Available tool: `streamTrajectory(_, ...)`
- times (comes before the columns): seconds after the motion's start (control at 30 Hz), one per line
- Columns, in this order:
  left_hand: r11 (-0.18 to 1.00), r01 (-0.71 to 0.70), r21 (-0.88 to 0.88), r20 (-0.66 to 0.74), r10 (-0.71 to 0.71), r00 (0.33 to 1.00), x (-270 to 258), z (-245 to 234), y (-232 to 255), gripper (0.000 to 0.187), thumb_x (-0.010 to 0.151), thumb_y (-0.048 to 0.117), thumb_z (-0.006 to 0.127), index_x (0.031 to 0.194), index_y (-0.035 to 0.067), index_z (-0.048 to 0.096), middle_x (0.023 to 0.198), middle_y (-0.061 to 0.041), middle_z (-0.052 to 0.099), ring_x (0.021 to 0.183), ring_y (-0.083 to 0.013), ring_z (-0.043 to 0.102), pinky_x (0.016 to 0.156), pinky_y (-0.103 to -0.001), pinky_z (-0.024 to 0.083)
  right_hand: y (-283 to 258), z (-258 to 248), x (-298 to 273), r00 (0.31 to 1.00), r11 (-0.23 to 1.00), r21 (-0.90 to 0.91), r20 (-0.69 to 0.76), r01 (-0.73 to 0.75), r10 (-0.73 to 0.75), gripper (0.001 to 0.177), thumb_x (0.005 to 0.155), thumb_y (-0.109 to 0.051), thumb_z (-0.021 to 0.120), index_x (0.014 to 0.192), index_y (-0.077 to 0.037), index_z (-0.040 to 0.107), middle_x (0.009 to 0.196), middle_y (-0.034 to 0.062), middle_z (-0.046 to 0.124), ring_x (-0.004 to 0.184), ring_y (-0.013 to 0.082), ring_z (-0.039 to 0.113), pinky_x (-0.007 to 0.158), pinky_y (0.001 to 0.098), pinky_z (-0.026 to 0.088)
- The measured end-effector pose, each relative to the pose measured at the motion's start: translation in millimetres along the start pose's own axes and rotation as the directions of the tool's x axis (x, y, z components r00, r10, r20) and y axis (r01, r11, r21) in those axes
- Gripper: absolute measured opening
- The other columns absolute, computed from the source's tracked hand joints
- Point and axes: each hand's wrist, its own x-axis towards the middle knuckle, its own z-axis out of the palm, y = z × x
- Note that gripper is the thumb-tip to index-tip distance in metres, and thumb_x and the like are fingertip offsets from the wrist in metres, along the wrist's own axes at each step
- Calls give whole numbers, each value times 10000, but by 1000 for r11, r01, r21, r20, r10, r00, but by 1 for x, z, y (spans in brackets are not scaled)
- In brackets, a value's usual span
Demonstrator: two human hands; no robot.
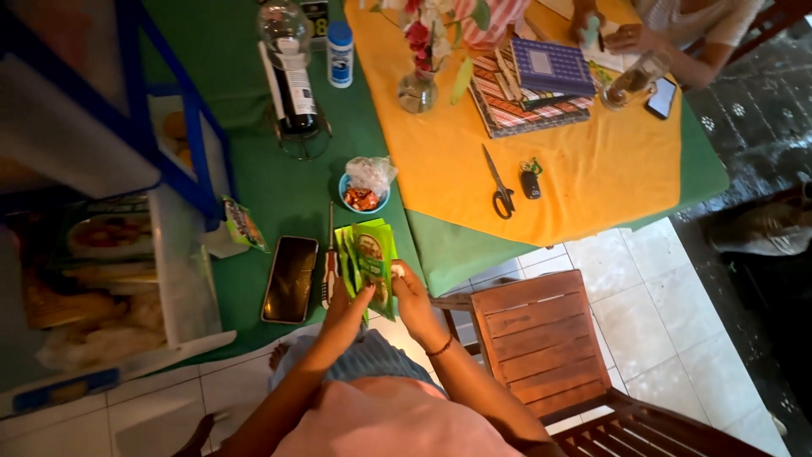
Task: Organizing food seasoning packets and small plastic jars into a plastic drawer storage unit.
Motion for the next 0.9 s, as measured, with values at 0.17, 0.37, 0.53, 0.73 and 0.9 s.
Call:
streamTrajectory(0.17,988,-134,80,-119,143,983,3,-2,6,551,961,282,644,1404,-4,482,1330,-147,558,1212,-240,545,1021,-362,430,-24,17,-3,999,999,-30,25,-35,35,257,1079,-185,490,1268,-54,605,1037,-5,632,953,77,531,858,243,453)
streamTrajectory(0.37,956,112,-270,-155,-158,975,20,-22,-31,492,934,294,663,1324,11,570,1224,-124,647,1091,-213,624,947,-352,491,-25,9,8,996,968,-239,61,83,-70,256,1035,-133,567,1266,-29,607,1057,11,656,958,82,578,840,267,503)
streamTrajectory(0.53,706,201,-679,-10,-283,959,16,-41,-13,489,968,315,624,1354,19,576,1238,-128,659,1100,-249,638,981,-404,497,-55,2,20,997,986,-163,-78,14,-28,227,1031,-95,586,1231,4,622,1030,34,701,906,106,633,786,292,552)
streamTrajectory(0.73,555,114,-824,82,-83,993,7,-39,20,524,1003,338,593,1428,44,501,1342,-127,626,1228,-286,607,1072,-471,468,-74,-1,23,992,994,82,-109,77,-68,238,1046,-76,548,1265,6,586,1124,66,707,999,122,656,884,293,545)
streamTrajectory(0.9,604,-5,-797,73,104,992,6,-37,32,608,1048,421,580,1493,18,484,1401,-163,617,1262,-295,584,1112,-462,437,-81,1,17,989,970,229,-139,81,-49,221,1060,-89,513,1250,-8,592,1153,62,692,1035,133,653,906,306,543)
